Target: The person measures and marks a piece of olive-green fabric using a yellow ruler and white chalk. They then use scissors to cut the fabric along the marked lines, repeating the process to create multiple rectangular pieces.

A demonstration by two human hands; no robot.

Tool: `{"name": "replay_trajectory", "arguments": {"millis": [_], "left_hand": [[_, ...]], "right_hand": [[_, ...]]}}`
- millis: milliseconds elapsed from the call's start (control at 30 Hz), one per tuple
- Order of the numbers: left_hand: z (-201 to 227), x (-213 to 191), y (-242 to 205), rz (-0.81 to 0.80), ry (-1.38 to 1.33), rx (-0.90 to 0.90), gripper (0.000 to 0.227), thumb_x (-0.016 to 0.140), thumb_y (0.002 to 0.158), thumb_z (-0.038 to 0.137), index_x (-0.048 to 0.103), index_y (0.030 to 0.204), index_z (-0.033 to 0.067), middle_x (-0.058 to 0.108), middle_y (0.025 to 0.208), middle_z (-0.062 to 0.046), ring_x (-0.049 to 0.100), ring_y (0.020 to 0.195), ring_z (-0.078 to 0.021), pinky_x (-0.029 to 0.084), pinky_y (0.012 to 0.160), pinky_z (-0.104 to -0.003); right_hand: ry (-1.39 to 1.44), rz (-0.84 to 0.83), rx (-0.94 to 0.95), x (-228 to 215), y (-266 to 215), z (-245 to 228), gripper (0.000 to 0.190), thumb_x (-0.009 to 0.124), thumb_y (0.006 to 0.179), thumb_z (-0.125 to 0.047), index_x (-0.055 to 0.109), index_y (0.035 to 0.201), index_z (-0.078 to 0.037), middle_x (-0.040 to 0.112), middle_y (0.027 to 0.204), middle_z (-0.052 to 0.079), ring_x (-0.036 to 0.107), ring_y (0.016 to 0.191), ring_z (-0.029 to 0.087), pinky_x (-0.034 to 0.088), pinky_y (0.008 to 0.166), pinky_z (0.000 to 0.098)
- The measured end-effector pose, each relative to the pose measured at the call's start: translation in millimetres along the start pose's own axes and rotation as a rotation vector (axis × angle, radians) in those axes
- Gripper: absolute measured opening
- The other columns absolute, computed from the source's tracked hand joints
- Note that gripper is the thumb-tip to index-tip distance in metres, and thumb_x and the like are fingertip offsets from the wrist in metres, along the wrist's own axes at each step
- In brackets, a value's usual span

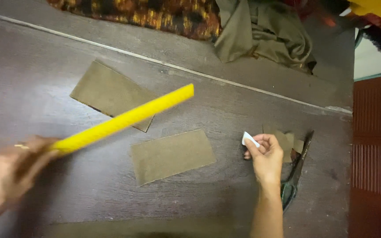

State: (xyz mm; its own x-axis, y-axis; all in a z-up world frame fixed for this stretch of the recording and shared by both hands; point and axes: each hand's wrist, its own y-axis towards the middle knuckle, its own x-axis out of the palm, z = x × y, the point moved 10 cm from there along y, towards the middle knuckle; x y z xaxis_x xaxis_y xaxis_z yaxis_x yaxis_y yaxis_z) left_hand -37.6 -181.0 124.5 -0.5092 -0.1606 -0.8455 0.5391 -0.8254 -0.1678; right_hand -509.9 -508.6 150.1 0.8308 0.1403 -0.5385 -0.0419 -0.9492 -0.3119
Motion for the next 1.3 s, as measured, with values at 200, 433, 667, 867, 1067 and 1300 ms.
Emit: {"name": "replay_trajectory", "arguments": {"millis": [200,433,667,867,1067,1300], "left_hand": [[73,37,9,-0.344,-0.143,0.072,0.034,0.054,0.085,0.031,0.066,0.117,0.0314,0.078,0.108,0.015,0.078,0.071,-0.0138,0.054,0.071,-0.029],[96,41,7,-0.393,-0.026,0.027,0.034,0.065,0.074,0.048,0.072,0.106,0.0397,0.077,0.107,0.022,0.075,0.084,-0.0094,0.054,0.078,-0.029],[126,20,9,-0.039,-0.091,0.429,0.040,0.062,0.083,0.032,0.061,0.123,0.0291,0.072,0.092,0.007,0.069,0.057,-0.0071,0.065,0.057,-0.031],[118,31,26,-0.161,0.015,0.245,0.040,0.057,0.087,0.038,0.062,0.126,0.0407,0.059,0.078,0.008,0.059,0.057,-0.0127,0.049,0.048,-0.034],[124,42,28,-0.202,-0.005,0.321,0.040,0.057,0.085,0.041,0.064,0.124,0.0390,0.067,0.090,0.005,0.069,0.069,-0.0166,0.053,0.060,-0.034],[128,44,27,-0.224,0.026,0.296,0.039,0.059,0.084,0.038,0.065,0.122,0.0377,0.065,0.082,0.008,0.061,0.052,-0.0140,0.053,0.045,-0.037]], "right_hand": [[0.458,-0.180,0.007,34,-39,-27,0.020,0.068,0.080,0.003,0.069,0.100,0.003,0.070,0.088,0.015,0.066,0.070,0.023,0.058,0.069,0.0341],[0.535,-0.422,-0.116,93,-70,-44,0.011,0.067,0.084,-0.004,0.070,0.093,0.001,0.074,0.100,0.018,0.067,0.093,0.024,0.057,0.081,0.0332],[0.384,-0.227,-0.198,68,-56,-55,0.007,0.069,0.082,-0.004,0.069,0.088,-0.007,0.074,0.104,0.013,0.068,0.097,0.021,0.057,0.085,0.0325],[0.490,-0.024,-0.131,26,-42,-50,0.013,0.068,0.085,-0.007,0.064,0.095,0.000,0.068,0.085,0.016,0.069,0.077,0.023,0.062,0.076,0.0310],[0.511,-0.053,-0.144,28,-42,-41,0.014,0.067,0.087,-0.007,0.063,0.099,-0.001,0.068,0.079,0.014,0.068,0.068,0.020,0.060,0.071,0.0296],[0.470,-0.049,-0.122,25,-45,-43,0.013,0.067,0.087,-0.008,0.064,0.098,-0.002,0.068,0.083,0.012,0.067,0.068,0.018,0.061,0.074,0.0305]]}}
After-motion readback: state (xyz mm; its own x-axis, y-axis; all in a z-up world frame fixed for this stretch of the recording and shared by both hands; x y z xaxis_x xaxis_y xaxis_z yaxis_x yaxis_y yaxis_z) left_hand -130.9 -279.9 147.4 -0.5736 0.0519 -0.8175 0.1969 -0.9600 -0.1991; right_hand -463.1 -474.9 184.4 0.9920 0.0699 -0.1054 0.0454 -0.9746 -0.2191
